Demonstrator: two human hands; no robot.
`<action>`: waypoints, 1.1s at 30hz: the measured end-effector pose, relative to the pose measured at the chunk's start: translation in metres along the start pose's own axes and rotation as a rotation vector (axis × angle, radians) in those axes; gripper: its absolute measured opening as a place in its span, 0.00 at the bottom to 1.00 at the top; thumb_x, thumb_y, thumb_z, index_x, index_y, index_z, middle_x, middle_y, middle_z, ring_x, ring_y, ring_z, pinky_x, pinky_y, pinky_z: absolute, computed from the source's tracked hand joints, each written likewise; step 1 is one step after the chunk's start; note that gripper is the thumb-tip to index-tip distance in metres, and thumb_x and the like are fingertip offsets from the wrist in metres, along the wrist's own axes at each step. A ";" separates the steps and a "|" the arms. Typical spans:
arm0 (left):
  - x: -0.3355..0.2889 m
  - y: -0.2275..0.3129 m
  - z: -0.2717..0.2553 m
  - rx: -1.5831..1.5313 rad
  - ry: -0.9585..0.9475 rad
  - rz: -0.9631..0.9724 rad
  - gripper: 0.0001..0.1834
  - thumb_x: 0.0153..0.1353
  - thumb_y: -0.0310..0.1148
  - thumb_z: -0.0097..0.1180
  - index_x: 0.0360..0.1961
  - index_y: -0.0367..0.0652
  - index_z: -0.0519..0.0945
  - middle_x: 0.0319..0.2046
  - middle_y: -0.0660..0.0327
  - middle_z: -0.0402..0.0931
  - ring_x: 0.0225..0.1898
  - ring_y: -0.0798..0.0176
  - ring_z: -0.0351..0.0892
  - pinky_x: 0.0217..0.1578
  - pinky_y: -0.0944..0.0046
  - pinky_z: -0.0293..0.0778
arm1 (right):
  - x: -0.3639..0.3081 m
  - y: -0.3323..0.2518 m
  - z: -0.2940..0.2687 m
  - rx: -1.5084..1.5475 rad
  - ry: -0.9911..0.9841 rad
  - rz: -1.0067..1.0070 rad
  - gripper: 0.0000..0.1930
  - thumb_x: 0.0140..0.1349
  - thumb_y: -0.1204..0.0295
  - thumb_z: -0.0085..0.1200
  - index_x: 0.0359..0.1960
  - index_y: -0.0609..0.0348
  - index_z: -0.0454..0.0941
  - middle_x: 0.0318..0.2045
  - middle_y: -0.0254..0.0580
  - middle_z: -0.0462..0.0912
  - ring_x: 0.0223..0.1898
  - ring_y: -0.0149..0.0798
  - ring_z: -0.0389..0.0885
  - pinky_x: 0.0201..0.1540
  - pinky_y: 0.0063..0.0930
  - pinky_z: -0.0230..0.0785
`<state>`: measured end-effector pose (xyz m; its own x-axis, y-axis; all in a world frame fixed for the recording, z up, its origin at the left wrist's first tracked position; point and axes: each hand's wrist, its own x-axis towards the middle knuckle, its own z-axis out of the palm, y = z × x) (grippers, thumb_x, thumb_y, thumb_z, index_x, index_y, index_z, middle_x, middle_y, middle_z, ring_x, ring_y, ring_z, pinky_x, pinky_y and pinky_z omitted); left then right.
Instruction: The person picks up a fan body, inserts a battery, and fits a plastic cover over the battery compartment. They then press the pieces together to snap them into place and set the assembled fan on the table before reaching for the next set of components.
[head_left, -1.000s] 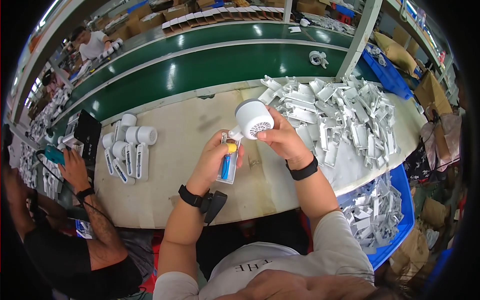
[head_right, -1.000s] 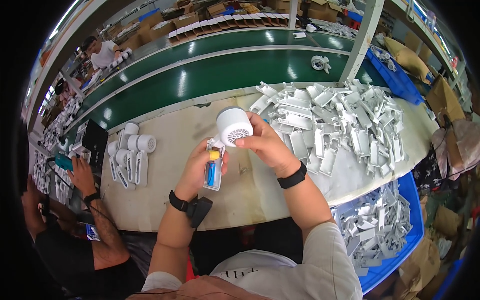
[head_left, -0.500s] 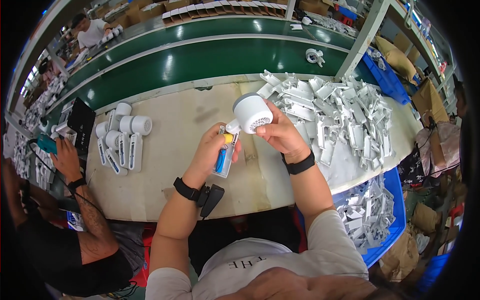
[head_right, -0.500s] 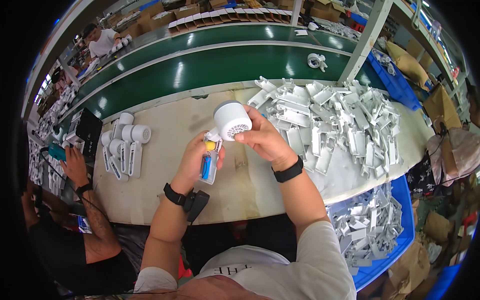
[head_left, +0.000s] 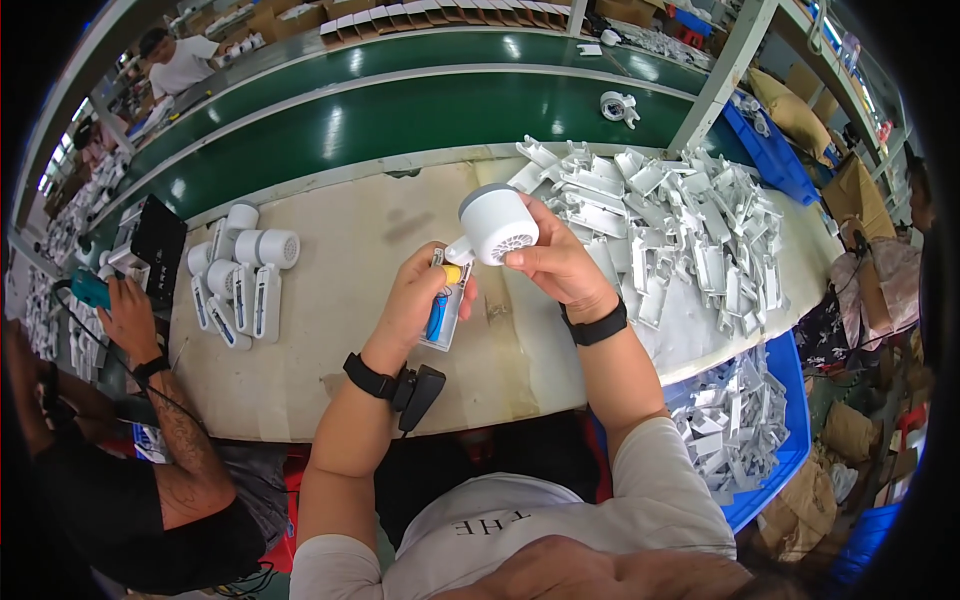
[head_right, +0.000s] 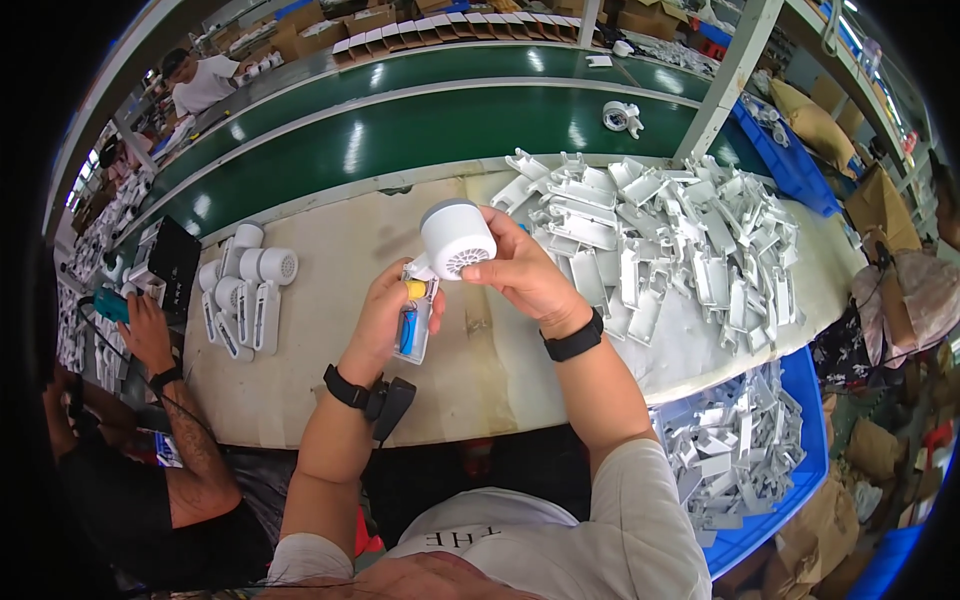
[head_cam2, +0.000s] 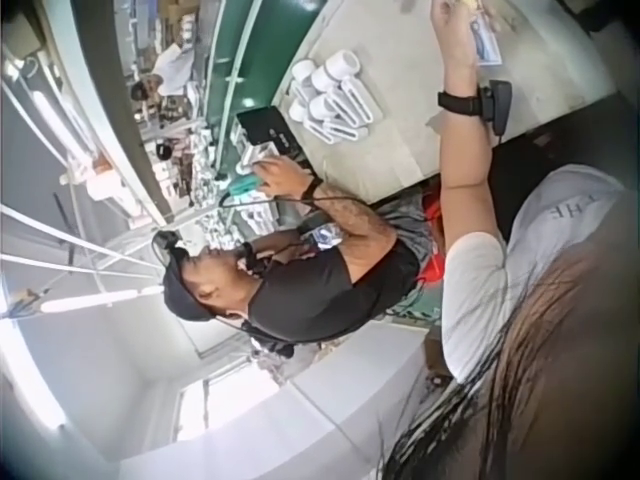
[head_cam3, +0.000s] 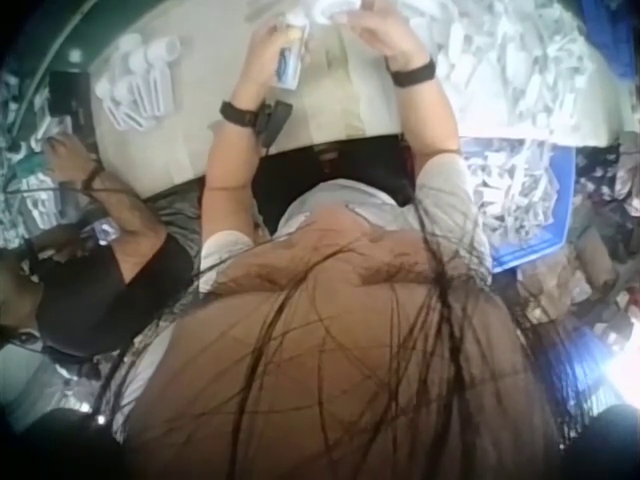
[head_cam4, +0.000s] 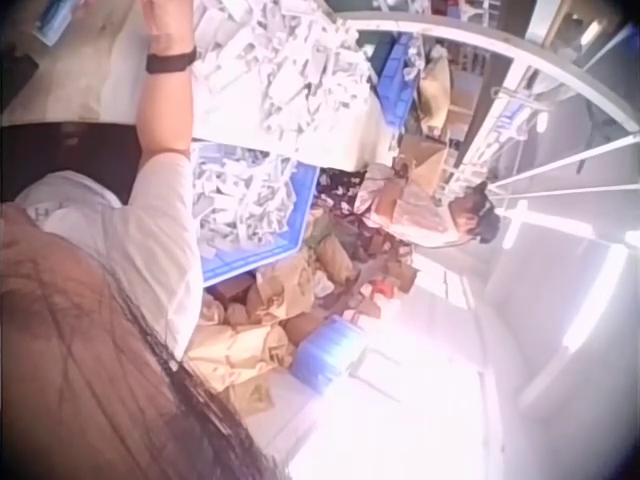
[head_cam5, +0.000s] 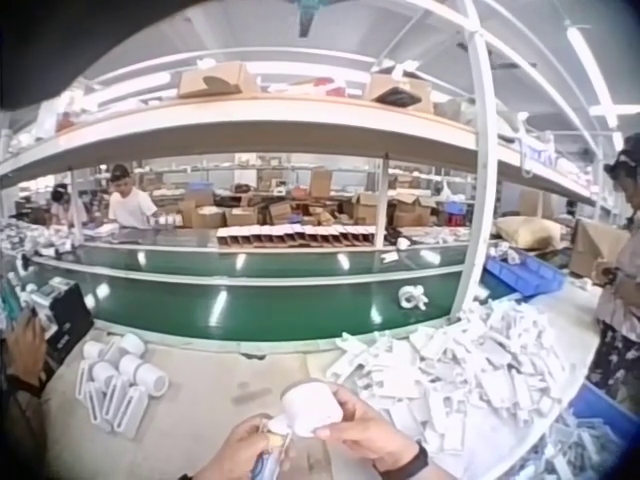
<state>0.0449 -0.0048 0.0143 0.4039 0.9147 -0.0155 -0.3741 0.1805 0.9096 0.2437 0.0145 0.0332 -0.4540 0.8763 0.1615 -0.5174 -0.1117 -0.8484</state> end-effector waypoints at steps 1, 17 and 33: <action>0.000 0.000 0.000 0.000 -0.001 -0.001 0.09 0.53 0.26 0.42 0.36 0.36 0.68 0.24 0.55 0.75 0.19 0.65 0.73 0.23 0.68 0.69 | 0.000 0.000 0.000 0.000 0.001 0.000 0.33 0.48 0.82 0.58 0.58 0.59 0.60 0.51 0.37 0.70 0.53 0.35 0.70 0.55 0.29 0.64; 0.001 -0.002 0.003 0.221 0.065 0.028 0.08 0.52 0.26 0.47 0.34 0.36 0.69 0.22 0.58 0.74 0.19 0.67 0.73 0.22 0.68 0.69 | 0.000 -0.002 0.004 -0.171 0.022 -0.038 0.36 0.50 0.75 0.61 0.62 0.59 0.57 0.54 0.38 0.69 0.54 0.34 0.68 0.57 0.29 0.59; -0.001 -0.010 0.006 0.598 0.035 0.065 0.14 0.49 0.27 0.53 0.38 0.35 0.69 0.26 0.61 0.72 0.20 0.71 0.71 0.22 0.69 0.68 | -0.006 -0.008 0.006 -0.675 0.016 -0.075 0.31 0.55 0.72 0.59 0.62 0.58 0.61 0.45 0.37 0.75 0.45 0.27 0.72 0.50 0.23 0.65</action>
<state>0.0535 -0.0099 0.0077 0.3646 0.9302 0.0432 0.1416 -0.1013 0.9847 0.2467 0.0075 0.0424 -0.4207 0.8777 0.2293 0.0214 0.2622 -0.9648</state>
